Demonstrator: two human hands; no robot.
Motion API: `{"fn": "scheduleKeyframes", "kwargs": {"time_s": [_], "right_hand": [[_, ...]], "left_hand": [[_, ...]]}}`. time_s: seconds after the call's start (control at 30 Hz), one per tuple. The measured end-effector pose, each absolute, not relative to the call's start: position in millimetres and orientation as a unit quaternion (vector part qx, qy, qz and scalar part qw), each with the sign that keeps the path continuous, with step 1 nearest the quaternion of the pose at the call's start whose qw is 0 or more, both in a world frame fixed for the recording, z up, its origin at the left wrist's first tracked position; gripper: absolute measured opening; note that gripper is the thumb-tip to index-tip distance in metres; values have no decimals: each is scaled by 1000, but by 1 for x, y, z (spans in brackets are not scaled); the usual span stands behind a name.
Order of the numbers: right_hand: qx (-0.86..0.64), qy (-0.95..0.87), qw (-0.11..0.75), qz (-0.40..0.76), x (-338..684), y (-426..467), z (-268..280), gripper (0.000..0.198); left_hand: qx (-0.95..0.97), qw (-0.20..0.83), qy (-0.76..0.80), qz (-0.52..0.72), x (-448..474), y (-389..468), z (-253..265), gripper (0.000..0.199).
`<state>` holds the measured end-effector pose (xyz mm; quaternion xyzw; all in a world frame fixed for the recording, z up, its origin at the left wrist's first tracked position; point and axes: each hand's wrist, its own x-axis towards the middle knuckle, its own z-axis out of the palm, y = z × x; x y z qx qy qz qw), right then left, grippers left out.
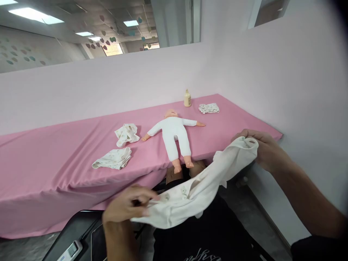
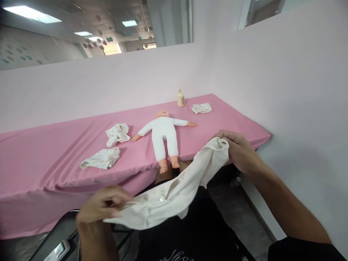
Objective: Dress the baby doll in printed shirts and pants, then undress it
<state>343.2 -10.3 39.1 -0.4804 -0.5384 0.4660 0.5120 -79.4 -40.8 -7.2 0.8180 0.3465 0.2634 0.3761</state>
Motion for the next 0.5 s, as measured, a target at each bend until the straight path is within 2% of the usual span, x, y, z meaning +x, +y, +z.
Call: {"fn": "scheduleKeyframes", "kwargs": {"time_s": [0.07,0.13,0.2,0.3,0.5], "right_hand": [[-435,-515,507,538,327,-19,42,4],[-388,-507,490,593,310,-24,44,7],[-350,-515,467,628,296,-27,45,10],[-339,-547,450,619,287,-29,46,14],[-370,-561,502,545,310,-26,46,18]], "left_hand": [[766,472,390,194,-40,-42,-33,38],[721,512,397,246,6,-38,-54,53],[731,497,365,292,46,-31,-67,64],[756,482,332,293,78,-24,-69,37],[727,455,383,343,53,-26,-54,36]]}}
